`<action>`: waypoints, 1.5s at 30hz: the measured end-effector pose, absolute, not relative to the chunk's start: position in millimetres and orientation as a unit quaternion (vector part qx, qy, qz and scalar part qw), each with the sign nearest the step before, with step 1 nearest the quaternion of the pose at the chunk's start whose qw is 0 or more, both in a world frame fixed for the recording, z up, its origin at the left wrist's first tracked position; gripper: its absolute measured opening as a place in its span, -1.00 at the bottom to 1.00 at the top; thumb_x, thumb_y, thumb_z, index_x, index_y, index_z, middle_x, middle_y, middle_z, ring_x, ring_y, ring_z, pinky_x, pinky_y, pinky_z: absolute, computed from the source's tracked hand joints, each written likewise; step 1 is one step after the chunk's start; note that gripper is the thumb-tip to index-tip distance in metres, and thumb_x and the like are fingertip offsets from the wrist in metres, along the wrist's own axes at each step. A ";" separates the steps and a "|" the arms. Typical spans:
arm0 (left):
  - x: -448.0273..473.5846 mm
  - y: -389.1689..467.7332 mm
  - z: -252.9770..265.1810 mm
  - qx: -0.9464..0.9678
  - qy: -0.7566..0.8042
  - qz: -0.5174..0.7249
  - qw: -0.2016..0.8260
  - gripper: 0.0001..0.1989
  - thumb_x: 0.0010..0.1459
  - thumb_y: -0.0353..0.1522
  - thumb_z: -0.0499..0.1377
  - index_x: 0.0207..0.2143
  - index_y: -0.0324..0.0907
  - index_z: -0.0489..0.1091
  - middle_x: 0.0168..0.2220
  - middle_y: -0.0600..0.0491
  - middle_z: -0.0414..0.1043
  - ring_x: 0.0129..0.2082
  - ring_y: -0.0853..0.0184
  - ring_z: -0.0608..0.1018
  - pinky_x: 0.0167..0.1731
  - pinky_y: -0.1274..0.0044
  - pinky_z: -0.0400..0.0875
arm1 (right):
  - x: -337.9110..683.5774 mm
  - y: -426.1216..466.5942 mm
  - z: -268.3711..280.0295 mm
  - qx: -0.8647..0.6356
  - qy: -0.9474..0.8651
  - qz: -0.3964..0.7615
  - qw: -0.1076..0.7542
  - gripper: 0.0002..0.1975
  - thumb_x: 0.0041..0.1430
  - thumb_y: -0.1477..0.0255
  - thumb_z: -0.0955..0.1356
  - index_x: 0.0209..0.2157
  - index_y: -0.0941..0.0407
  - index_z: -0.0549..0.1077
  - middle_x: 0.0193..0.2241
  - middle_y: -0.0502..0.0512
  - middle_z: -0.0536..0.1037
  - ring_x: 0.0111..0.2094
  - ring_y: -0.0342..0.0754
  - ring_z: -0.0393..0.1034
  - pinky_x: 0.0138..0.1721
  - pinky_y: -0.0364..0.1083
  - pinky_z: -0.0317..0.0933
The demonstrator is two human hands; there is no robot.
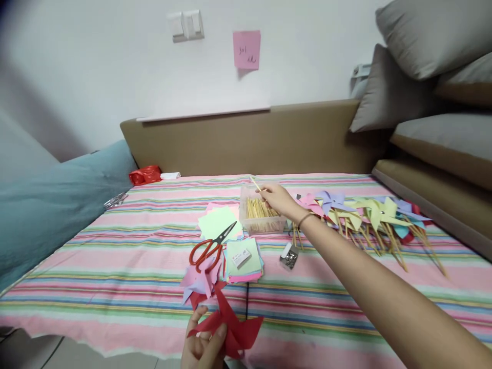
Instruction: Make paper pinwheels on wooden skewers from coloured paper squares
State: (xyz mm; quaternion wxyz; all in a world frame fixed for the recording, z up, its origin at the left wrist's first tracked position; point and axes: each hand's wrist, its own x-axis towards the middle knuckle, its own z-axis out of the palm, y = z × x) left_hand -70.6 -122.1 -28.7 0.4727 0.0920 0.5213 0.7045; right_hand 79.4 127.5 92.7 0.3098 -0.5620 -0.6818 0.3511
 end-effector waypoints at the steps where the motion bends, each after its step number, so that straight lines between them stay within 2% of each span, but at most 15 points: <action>1: -68.8 -125.5 -21.3 0.080 0.505 0.711 0.482 -0.24 -0.38 -0.23 0.47 -0.09 -0.09 0.22 -0.61 0.21 0.41 -0.64 0.43 0.50 -0.62 0.69 0.33 | 84.7 104.5 98.0 -0.542 -0.684 0.353 0.337 -0.77 0.20 0.48 0.21 -0.20 0.15 0.46 -0.60 -0.09 0.32 -0.62 -0.24 0.19 -0.58 -0.23 0.08; 4: -58.1 -137.2 5.9 0.049 0.448 0.730 0.514 -0.24 -0.37 -0.30 0.48 -0.08 -0.05 0.22 -0.44 0.16 0.47 -0.51 0.41 0.56 -0.56 0.69 0.37 | 100.4 27.3 104.0 -0.446 -0.649 0.442 0.429 -0.75 0.16 0.29 0.27 -0.25 0.15 0.44 -0.64 -0.13 0.19 -0.64 -0.23 0.07 -0.63 -0.21 -0.07; 6: -49.3 -146.2 23.3 0.044 0.414 0.738 0.531 -0.26 -0.36 -0.33 0.47 -0.08 -0.03 0.24 -0.39 0.14 0.48 -0.44 0.39 0.57 -0.48 0.65 0.42 | 108.7 -25.6 102.0 -0.427 -0.599 0.502 0.455 -0.74 0.13 0.21 0.31 -0.29 0.13 0.38 -0.64 -0.14 0.23 -0.66 -0.24 0.01 -0.64 -0.21 -0.13; 12: -29.1 -182.6 50.2 0.102 0.349 0.721 0.590 -0.53 -0.23 -0.31 0.42 -0.22 -0.08 0.35 -0.46 0.15 0.35 -0.48 0.48 0.47 -0.45 0.67 0.39 | 112.6 -153.9 91.3 -0.411 -0.506 0.585 0.484 -0.73 0.16 0.17 0.32 -0.39 0.10 0.37 -0.59 -0.08 0.33 -0.65 -0.27 -0.01 -0.63 -0.20 -0.15; 15: -20.4 -204.0 56.7 0.102 0.351 0.701 0.612 -0.62 -0.21 -0.30 0.41 -0.31 -0.13 0.39 -0.48 0.14 0.32 -0.50 0.48 0.42 -0.46 0.66 0.38 | 107.5 -193.9 87.1 -0.425 -0.456 0.579 0.525 -0.73 0.13 0.17 0.35 -0.39 0.10 0.43 -0.60 -0.06 0.33 -0.64 -0.25 0.06 -0.61 -0.20 -0.06; 18: -12.2 -221.6 62.8 0.087 0.321 0.700 0.633 -0.54 -0.31 -0.33 0.45 -0.30 -0.12 0.39 -0.44 0.15 0.32 -0.51 0.51 0.40 -0.47 0.68 0.35 | 106.2 -218.5 83.1 -0.432 -0.409 0.583 0.554 -0.77 0.09 0.19 0.39 -0.32 0.06 0.49 -0.59 -0.04 0.38 -0.59 -0.20 0.19 -0.54 -0.19 0.08; 21: -8.3 -232.9 66.0 0.106 0.277 0.708 0.641 -0.49 -0.31 -0.34 0.46 -0.24 -0.08 0.39 -0.44 0.17 0.31 -0.55 0.55 0.38 -0.51 0.69 0.33 | 110.9 -230.5 77.0 -0.415 -0.369 0.554 0.620 -0.83 0.06 0.22 0.41 -0.34 0.00 0.52 -0.44 0.03 0.50 -0.38 -0.09 0.35 -0.34 -0.13 0.23; 23: -8.7 -237.5 65.8 0.127 0.259 0.706 0.646 -0.53 -0.29 -0.31 0.45 -0.27 -0.10 0.40 -0.45 0.17 0.29 -0.57 0.56 0.37 -0.54 0.68 0.32 | 116.1 -234.6 71.4 -0.412 -0.353 0.499 0.676 -0.87 0.02 0.25 0.44 -0.36 -0.04 0.55 -0.32 0.04 0.53 -0.22 -0.04 0.36 -0.19 -0.08 0.24; 26: -10.9 -241.7 63.4 0.151 0.246 0.702 0.651 -0.58 -0.24 -0.28 0.43 -0.28 -0.12 0.40 -0.43 0.16 0.29 -0.56 0.56 0.37 -0.52 0.68 0.33 | 123.5 -241.0 65.0 -0.419 -0.347 0.452 0.707 -0.90 0.01 0.31 0.45 -0.36 -0.07 0.57 -0.42 0.00 0.51 -0.32 -0.07 0.35 -0.28 -0.10 0.24; 29: -11.2 -244.3 61.5 0.161 0.240 0.694 0.659 -0.53 -0.18 -0.32 0.41 -0.18 -0.08 0.38 -0.42 0.17 0.28 -0.55 0.55 0.37 -0.49 0.66 0.34 | 128.8 -249.4 65.5 -0.390 -0.361 0.468 0.707 -0.92 0.09 0.33 0.41 -0.34 -0.05 0.57 -0.55 -0.01 0.49 -0.49 -0.13 0.32 -0.45 -0.14 0.23; 33: -8.6 -245.7 63.2 0.162 0.226 0.688 0.670 -0.46 -0.20 -0.38 0.41 -0.12 -0.07 0.33 -0.45 0.19 0.26 -0.56 0.54 0.38 -0.48 0.64 0.33 | 132.7 -257.8 71.0 -0.334 -0.421 0.527 0.659 -0.87 0.14 0.32 0.36 -0.33 0.01 0.57 -0.41 0.08 0.58 -0.38 -0.06 0.45 -0.35 -0.10 0.32; 36: -8.5 -246.2 66.2 0.168 0.221 0.688 0.670 -0.44 -0.21 -0.40 0.41 -0.12 -0.08 0.30 -0.45 0.19 0.28 -0.55 0.53 0.39 -0.49 0.65 0.34 | 131.9 -261.1 73.7 -0.341 -0.447 0.546 0.622 -0.98 0.06 0.41 0.43 -0.40 0.02 0.52 -0.46 0.03 0.56 -0.41 -0.08 0.45 -0.34 -0.11 0.33; 37: -9.1 -246.4 67.1 0.172 0.221 0.686 0.671 -0.45 -0.20 -0.41 0.41 -0.12 -0.08 0.30 -0.45 0.19 0.28 -0.55 0.53 0.40 -0.49 0.65 0.34 | 131.0 -262.1 74.5 -0.351 -0.446 0.552 0.611 -0.92 0.04 0.44 0.45 -0.39 0.02 0.48 -0.46 0.01 0.55 -0.43 -0.09 0.44 -0.34 -0.12 0.32; 42: -12.6 -247.0 70.7 0.196 0.232 0.678 0.669 -0.50 -0.19 -0.40 0.40 -0.18 -0.09 0.28 -0.47 0.19 0.26 -0.53 0.51 0.41 -0.48 0.64 0.35 | 126.9 -267.0 78.3 -0.378 -0.492 0.567 0.542 -0.76 0.16 0.34 0.35 -0.11 -0.04 0.34 -0.47 -0.02 0.51 -0.42 -0.09 0.40 -0.34 -0.11 0.27; 45: -10.7 -247.1 71.4 0.210 0.237 0.683 0.658 -0.49 -0.22 -0.39 0.41 -0.19 -0.08 0.28 -0.47 0.19 0.25 -0.55 0.52 0.38 -0.49 0.65 0.35 | 125.0 -267.6 80.2 -0.416 -0.535 0.528 0.512 -0.82 0.22 0.30 0.28 -0.16 0.00 0.42 -0.43 0.02 0.49 -0.38 -0.06 0.38 -0.31 -0.10 0.25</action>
